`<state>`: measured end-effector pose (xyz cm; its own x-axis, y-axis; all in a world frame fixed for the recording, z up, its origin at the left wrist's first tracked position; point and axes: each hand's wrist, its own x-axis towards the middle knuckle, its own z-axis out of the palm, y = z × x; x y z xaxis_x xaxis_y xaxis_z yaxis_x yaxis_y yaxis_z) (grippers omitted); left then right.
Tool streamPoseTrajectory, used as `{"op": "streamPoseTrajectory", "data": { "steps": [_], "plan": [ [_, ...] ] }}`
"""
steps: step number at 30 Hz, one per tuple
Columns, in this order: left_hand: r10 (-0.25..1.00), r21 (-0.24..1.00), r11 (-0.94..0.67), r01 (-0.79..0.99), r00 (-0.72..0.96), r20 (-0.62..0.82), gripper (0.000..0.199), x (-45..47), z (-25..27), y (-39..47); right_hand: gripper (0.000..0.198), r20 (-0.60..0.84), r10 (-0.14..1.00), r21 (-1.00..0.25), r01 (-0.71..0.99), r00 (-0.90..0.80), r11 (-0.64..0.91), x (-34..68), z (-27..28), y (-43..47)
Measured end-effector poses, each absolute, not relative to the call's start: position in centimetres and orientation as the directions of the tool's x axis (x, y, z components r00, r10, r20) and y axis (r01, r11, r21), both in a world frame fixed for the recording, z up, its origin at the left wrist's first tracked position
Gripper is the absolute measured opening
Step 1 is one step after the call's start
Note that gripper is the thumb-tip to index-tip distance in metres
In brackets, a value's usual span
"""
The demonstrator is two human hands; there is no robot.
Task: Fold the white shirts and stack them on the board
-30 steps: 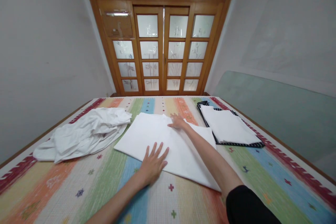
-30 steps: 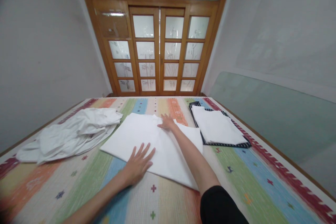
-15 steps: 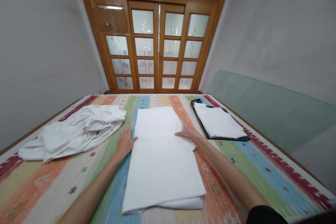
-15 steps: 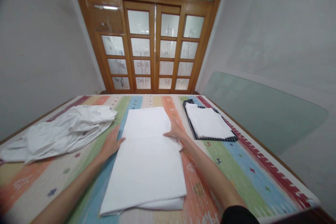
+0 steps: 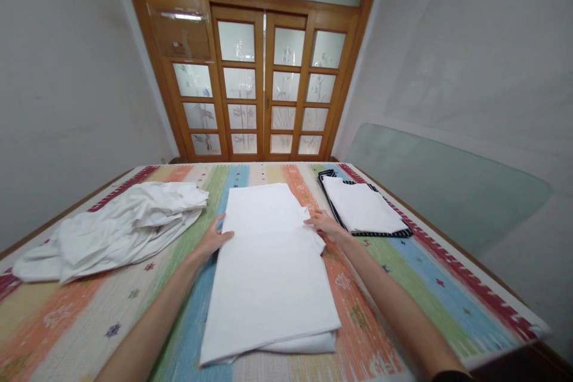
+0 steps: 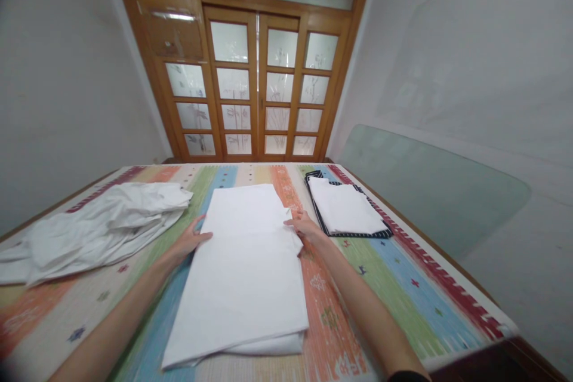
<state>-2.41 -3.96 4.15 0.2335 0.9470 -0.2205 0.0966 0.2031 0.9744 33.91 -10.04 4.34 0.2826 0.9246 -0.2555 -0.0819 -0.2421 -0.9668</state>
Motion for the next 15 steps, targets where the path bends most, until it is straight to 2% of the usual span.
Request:
{"op": "streamPoseTrajectory", "data": {
  "steps": [3, 6, 9, 11, 13, 15],
  "plan": [
    [0.940, 0.977, 0.151, 0.147, 0.284, -0.188, 0.096, -2.6, 4.1, -4.0, 0.086, -0.218, 0.964, -0.975, -0.070, 0.151, -0.209, 33.2, 4.7, -9.9],
    [0.936, 0.972, 0.054, 0.229, 0.326, -0.129, 0.073, -2.9, 4.0, -3.8, 0.094, -0.088, 0.996, -0.996, 0.025, 0.020, -0.089, 32.8, 4.8, -10.0],
    [0.947, 0.962, -0.017, 0.271, 0.313, -0.072, 0.063, -2.9, 4.3, -3.8, 0.091, 0.029, 0.999, -0.992, 0.126, 0.014, 0.027, 32.8, 4.8, -10.1],
    [0.958, 0.957, -0.040, 0.287, 0.283, -0.045, 0.063, -2.9, 4.8, -4.0, 0.076, 0.012, 1.000, -0.987, 0.162, 0.016, 0.009, 33.0, 5.1, -10.3],
    [0.963, 0.953, -0.052, 0.299, 0.266, -0.031, 0.065, -2.8, 5.6, -4.4, 0.063, -0.065, 0.998, -0.987, 0.146, -0.005, -0.064, 33.1, 5.7, -10.7],
    [0.963, 0.955, -0.062, 0.289, 0.270, -0.020, 0.069, -3.0, 6.6, -4.7, 0.061, -0.086, 0.996, -0.990, 0.110, -0.018, -0.084, 33.4, 6.6, -11.2]
  ]
}}
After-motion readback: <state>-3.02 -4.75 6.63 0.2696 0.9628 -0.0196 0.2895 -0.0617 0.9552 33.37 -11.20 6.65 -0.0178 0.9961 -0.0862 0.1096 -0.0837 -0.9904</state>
